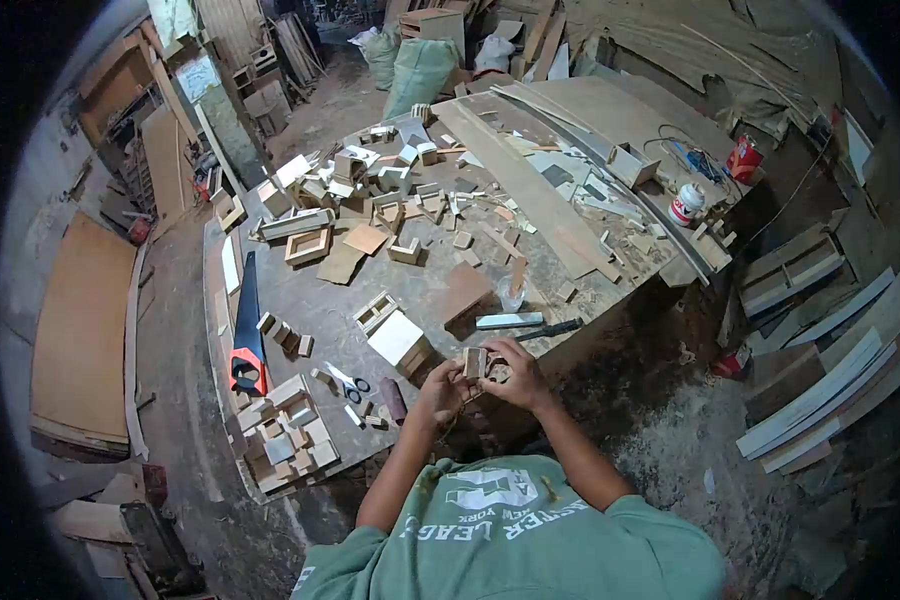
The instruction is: Measure, apply glue, and assemble small wooden components at a workshop table.
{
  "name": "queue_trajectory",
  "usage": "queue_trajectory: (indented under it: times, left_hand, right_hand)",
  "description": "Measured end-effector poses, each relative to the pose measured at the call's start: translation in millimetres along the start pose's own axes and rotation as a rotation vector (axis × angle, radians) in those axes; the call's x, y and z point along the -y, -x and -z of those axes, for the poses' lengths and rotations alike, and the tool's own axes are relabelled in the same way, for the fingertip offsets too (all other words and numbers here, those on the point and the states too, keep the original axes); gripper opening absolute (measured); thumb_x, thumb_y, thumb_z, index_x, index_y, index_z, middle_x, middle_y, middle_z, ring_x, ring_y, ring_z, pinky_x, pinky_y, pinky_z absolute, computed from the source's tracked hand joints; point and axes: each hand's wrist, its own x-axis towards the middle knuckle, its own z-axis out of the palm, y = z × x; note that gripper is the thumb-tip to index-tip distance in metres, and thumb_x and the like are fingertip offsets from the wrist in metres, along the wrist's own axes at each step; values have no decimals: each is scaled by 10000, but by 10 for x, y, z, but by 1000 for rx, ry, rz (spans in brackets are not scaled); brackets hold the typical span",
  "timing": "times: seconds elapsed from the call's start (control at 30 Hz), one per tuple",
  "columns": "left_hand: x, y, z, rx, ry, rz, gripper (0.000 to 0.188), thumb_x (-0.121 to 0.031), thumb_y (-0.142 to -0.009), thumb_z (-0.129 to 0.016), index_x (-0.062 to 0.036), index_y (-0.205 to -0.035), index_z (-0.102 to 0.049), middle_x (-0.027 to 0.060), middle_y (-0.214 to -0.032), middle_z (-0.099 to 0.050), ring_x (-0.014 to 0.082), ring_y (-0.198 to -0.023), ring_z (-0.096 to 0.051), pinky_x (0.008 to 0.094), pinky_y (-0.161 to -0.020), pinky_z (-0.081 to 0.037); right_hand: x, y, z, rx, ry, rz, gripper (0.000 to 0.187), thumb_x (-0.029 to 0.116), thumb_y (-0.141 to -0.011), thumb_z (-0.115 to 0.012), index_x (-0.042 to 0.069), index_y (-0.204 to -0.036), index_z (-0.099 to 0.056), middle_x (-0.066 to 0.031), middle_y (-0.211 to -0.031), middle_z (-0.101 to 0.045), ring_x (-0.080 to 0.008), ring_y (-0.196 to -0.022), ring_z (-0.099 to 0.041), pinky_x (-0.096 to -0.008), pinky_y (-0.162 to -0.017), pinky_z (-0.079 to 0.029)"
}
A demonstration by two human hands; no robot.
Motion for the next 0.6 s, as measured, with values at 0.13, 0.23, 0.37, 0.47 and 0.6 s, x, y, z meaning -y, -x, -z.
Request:
queue_trajectory:
  times: [0.13,0.23,0.37,0.47,0.6]
  left_hand:
    - [-56,18,-18,-24,5,51,344,-305,-903,-539,-37,-1101,-626,89,-1014,-659,228,-933,-624,400,-907,-488]
    - [-67,68,-17,-89,-28,57,323,-288,-909,-534,-47,-1107,-620,83,-1060,-645,223,-930,-623,402,-907,-488]
    - [-85,35,-17,12,-129,-19,340,-270,-917,-539,-66,-1188,-556,67,-1101,-625,197,-948,-620,385,-895,-492]
    - [-133,74,-89,-21,-194,-38,317,-235,-921,-546,-66,-1189,-546,39,-1066,-630,161,-940,-621,334,-872,-494]
    - [-134,107,-78,-164,-378,-114,242,-177,-940,-537,-51,-1143,-571,21,-989,-632,127,-872,-619,276,-784,-508]
  right_hand:
    - [8,12,-3,-12,-35,-12,553,128,-654,-790,8,-1154,-586,-156,-1144,-591,-309,-1048,-603,-371,-892,-492]
    - [37,18,-12,-13,-24,-3,555,124,-650,-795,12,-1153,-590,-148,-1136,-599,-300,-1040,-610,-363,-889,-492]
    - [-30,44,13,-21,-7,10,560,118,-649,-798,16,-1160,-592,-142,-1140,-601,-293,-1036,-615,-357,-878,-498]
    - [-37,35,2,-32,5,53,564,128,-655,-796,17,-1169,-591,-145,-1146,-605,-295,-1046,-617,-363,-882,-502]
    - [-19,44,-3,24,16,-11,562,144,-671,-792,21,-1182,-592,-147,-1172,-607,-301,-1055,-620,-372,-893,-506]
